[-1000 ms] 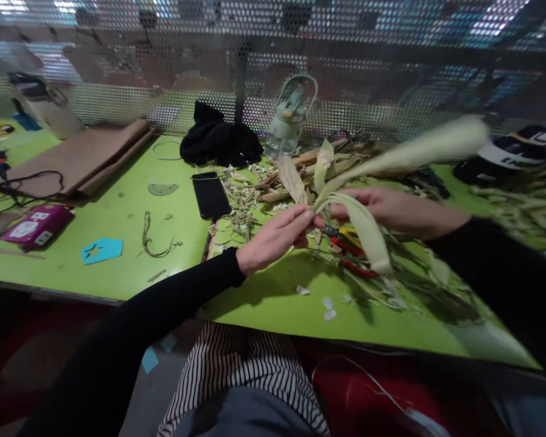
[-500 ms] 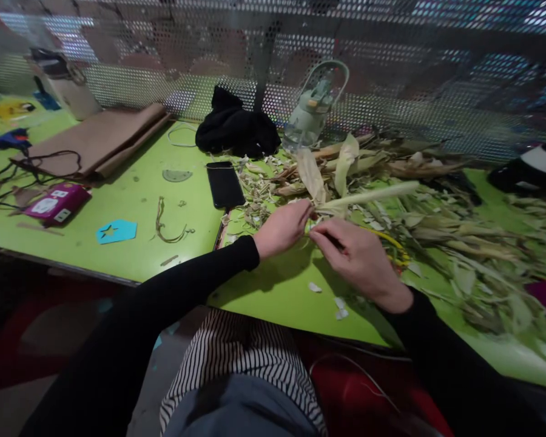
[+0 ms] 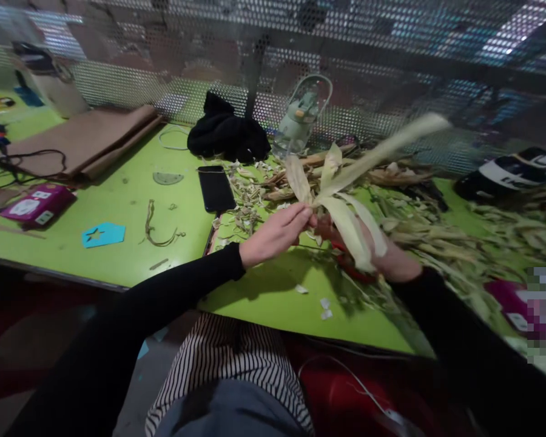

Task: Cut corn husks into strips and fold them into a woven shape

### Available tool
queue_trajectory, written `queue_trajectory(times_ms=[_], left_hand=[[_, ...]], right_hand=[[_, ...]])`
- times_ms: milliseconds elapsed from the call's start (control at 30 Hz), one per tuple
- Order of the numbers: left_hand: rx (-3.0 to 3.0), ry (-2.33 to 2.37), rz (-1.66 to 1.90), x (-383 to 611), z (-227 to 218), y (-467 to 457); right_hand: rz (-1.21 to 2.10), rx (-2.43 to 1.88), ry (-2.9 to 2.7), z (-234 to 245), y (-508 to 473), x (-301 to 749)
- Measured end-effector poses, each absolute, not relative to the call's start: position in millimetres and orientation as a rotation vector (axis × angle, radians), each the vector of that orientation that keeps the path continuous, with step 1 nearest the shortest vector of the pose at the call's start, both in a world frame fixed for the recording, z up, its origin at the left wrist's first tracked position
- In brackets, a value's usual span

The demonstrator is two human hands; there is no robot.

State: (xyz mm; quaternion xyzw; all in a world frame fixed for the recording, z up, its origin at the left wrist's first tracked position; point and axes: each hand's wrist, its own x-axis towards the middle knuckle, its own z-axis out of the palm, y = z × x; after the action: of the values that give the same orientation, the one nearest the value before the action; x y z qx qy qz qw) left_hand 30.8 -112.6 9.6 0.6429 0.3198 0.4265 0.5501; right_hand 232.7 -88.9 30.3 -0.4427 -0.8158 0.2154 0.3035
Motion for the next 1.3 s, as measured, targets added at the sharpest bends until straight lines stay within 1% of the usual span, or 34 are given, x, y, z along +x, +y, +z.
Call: queue_trajectory(times_ms=[33, 67, 133, 167, 200, 333, 367, 433, 500, 600, 700, 867, 933, 967, 1000, 1033, 1067, 1100, 1133, 1167, 1233, 1300], left_hand=[[1.483, 0.843, 1.001, 30.7, 8.6, -109.6], [1.438, 0.923, 0.983, 30.7, 7.6, -106.8], [1.313, 0.976, 0.946, 30.9, 6.1, -102.5], [1.243, 0.976, 0.926, 31.3, 5.6, -101.2], [1.177, 0.964, 0.904, 31.7, 5.2, -100.5], [1.049, 0.954, 0.833, 34.0, 2.0, -98.7], [1.064, 0.969, 0.831, 34.5, 0.8, -97.7], [1.162, 1.026, 0.829, 35.1, -2.3, -94.8], [1.354, 1.11, 0.82, 34.7, -5.6, -91.0], [1.776, 1.266, 0.789, 31.3, -10.1, -86.0], [2.158, 1.321, 0.621, 25.5, -13.0, -83.7], [2.357, 1.295, 0.394, 18.8, -13.1, -84.0], [2.361, 1.153, 0.363, 18.2, -11.1, -85.8], [2.339, 1.036, 0.384, 18.0, -9.4, -87.3], [2.289, 0.903, 0.426, 17.9, -7.3, -89.0], [2.207, 0.773, 0.478, 17.8, -5.0, -90.9], [2.084, 0.658, 0.542, 17.9, -2.6, -92.8], [1.928, 0.562, 0.593, 18.3, -0.5, -94.7], [1.745, 0.51, 0.637, 19.3, 1.1, -96.2], [1.522, 0.478, 0.7, 20.8, 1.9, -97.3], [1.07, 0.454, 0.883, 25.5, 1.2, -97.8], [0.842, 0.529, 0.941, 31.0, -2.0, -96.5]], right_hand=[[0.556, -1.146, -2.195, 22.2, -93.1, 228.3], [0.471, -1.112, -2.203, 15.6, -96.8, 223.0], [0.332, -0.98, -2.146, 7.0, -101.3, 211.7], [0.335, -0.932, -2.114, 4.4, -101.9, 206.3], [0.402, -0.902, -2.074, 2.4, -101.6, 201.4], [0.877, -0.974, -1.798, -6.4, -98.5, 188.9], [0.935, -1.012, -1.743, -9.0, -99.2, 186.9], [0.947, -1.081, -1.722, -13.0, -103.4, 183.5], [0.883, -1.138, -1.786, -12.7, -109.0, 180.8], [0.701, -1.175, -1.98, -2.5, -113.7, 179.1], [0.492, -1.214, -2.222, 12.7, -111.6, 180.7], [0.136, -1.33, -2.498, 31.8, -100.6, 184.3], [0.043, -1.431, -2.646, 41.2, -89.9, 187.2], [0.053, -1.474, -2.733, 46.7, -82.7, 190.0], [0.145, -1.471, -2.83, 52.4, -74.7, 193.9], [0.378, -1.422, -2.935, 57.6, -66.9, 198.9], [0.678, -1.33, -2.998, 61.8, -60.1, 204.7], [0.921, -1.256, -2.964, 64.4, -55.0, 210.8], [1.091, -1.233, -2.842, 64.9, -52.4, 216.5], [1.195, -1.236, -2.683, 62.9, -52.2, 221.4], [1.089, -1.259, -2.319, 52.0, -58.4, 226.9], [0.906, -1.257, -2.143, 34.2, -68.6, 226.1]])
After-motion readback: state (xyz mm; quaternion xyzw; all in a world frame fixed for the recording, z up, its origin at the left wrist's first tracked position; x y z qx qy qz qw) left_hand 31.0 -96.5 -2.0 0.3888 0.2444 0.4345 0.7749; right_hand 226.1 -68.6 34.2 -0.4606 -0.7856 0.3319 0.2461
